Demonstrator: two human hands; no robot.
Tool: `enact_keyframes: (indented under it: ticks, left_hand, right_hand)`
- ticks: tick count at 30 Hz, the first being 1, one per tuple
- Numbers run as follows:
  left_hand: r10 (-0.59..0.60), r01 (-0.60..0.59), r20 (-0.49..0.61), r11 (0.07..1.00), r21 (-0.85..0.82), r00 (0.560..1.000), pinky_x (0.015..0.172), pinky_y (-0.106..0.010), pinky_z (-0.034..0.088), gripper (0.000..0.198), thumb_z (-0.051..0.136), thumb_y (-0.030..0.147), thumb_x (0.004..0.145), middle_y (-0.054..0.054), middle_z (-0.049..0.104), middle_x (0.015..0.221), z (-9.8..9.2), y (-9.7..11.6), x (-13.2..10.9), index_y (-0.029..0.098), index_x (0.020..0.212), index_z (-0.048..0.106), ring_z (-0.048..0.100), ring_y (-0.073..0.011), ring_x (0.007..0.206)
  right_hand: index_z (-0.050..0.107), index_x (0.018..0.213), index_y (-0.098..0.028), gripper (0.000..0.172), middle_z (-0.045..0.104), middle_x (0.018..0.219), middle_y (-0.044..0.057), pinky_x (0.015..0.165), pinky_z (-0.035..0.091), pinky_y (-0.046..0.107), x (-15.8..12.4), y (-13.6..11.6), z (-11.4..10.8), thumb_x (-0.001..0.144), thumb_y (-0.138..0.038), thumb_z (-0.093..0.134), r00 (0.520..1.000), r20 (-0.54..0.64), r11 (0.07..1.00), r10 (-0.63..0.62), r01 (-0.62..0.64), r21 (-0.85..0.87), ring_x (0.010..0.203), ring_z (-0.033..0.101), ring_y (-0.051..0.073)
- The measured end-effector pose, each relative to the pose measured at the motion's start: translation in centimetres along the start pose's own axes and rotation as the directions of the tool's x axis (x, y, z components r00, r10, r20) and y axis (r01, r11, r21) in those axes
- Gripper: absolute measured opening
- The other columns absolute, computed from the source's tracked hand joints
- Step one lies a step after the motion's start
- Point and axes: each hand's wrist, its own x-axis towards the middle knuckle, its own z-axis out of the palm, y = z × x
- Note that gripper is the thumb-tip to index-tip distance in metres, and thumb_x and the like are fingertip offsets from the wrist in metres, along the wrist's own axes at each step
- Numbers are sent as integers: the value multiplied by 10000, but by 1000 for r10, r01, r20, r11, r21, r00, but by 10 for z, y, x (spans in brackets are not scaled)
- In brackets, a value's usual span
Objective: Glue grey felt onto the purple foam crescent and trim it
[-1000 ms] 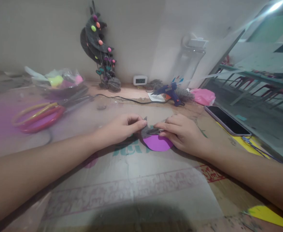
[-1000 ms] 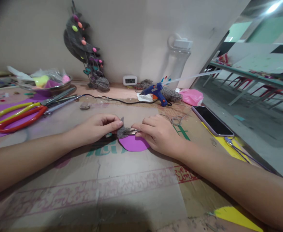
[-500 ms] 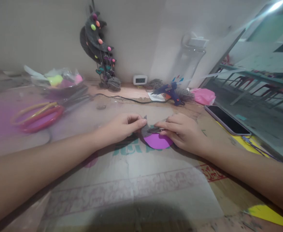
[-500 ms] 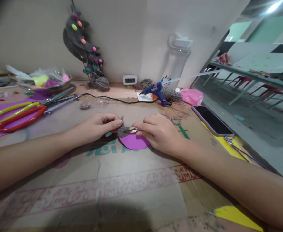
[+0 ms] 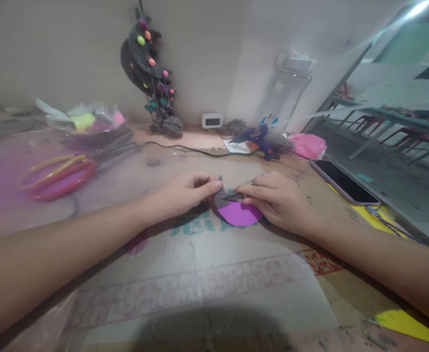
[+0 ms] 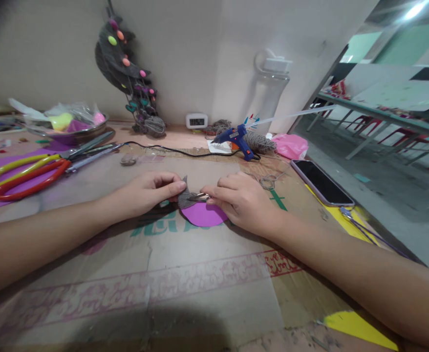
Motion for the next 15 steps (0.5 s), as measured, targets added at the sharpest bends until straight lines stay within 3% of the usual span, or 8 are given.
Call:
enact_keyframes:
  ticks: [5,11,15]
  left_hand:
    - [-31,31,2,999,18,1000,500,-237,322,388,448,511,899,5,551,654,0,1,-1,178,729,552,458,-113,561]
    - [-31,31,-10,999,29,999,492,-235,313,396,456,520,896,15,548,642,0,0,-1,177,723,551,442,-100,536]
    - [-16,16,-18,1000,16,1000,525,-239,344,382,473,496,893,8,570,652,0,1,-1,174,704,556,476,-107,572]
  right_hand:
    - [660,1109,-171,264,597,751,38,638,358,286,-2,-2,-5,961,-286,474,997,-9,995,80,-80,53,698,519,152]
    - [658,1109,-166,252,613,761,47,656,355,300,-2,-4,-3,942,-278,506,1000,-16,1000,-15,16,18,703,517,162]
    - [660,1115,-167,256,611,756,46,656,346,301,-2,-4,0,941,-277,507,1000,-6,1000,-7,7,1,702,515,163]
